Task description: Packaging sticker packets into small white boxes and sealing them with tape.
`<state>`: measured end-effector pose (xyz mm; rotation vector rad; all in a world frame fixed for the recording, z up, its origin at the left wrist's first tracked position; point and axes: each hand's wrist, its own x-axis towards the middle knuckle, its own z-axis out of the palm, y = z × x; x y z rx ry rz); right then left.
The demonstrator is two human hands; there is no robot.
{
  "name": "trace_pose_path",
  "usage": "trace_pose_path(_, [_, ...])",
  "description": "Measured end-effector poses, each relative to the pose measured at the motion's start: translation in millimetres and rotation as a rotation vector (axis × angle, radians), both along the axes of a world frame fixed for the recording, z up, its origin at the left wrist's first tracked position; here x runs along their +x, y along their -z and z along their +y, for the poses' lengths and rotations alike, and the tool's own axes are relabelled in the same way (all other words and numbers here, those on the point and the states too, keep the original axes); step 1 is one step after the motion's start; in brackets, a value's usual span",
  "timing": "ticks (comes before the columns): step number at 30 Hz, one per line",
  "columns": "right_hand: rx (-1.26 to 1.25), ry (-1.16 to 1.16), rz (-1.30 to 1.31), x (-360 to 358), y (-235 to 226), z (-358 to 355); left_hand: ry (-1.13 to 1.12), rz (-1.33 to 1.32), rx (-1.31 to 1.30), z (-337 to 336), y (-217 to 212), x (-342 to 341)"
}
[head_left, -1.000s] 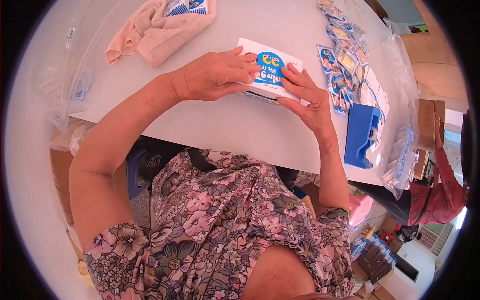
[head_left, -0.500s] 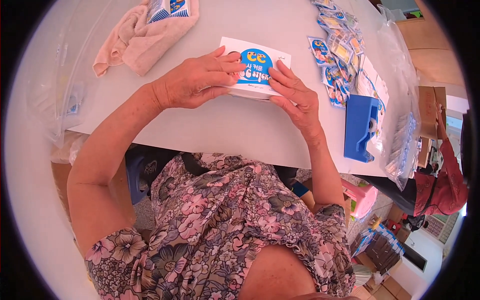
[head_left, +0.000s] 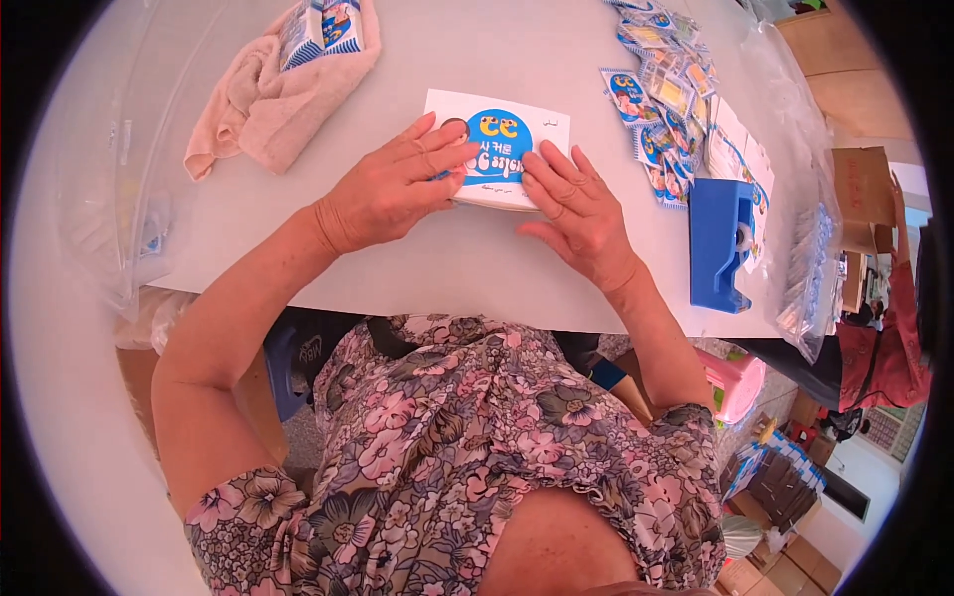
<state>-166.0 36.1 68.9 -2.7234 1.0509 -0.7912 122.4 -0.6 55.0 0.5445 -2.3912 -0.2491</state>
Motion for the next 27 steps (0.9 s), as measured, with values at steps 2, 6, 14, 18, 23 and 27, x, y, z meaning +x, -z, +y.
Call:
trace_pose_path(2, [-0.016,0.047,-0.032,3,2,2,-0.018,-0.027,-0.029,2,-4,-3])
trace_pose_path(6, [-0.016,0.02,-0.059,-6,1,-8,-0.057,-0.156,0.049,2,-20,-15])
trace_pose_path(14, [-0.008,0.144,-0.055,-43,3,7,-0.296,-0.262,0.024,-10,-8,-96])
trace_pose_path(18, [-0.142,0.347,-0.232,-113,-9,49,-0.333,-0.265,0.036,0,-2,-106])
trace_pose_path(23, [-0.004,1.177,0.033,-232,-22,84,-0.241,-0.264,0.053,9,14,-154])
trace_pose_path(27, [0.635,1.064,-0.226,-261,-20,82,-0.151,-0.211,0.034,14,24,-209])
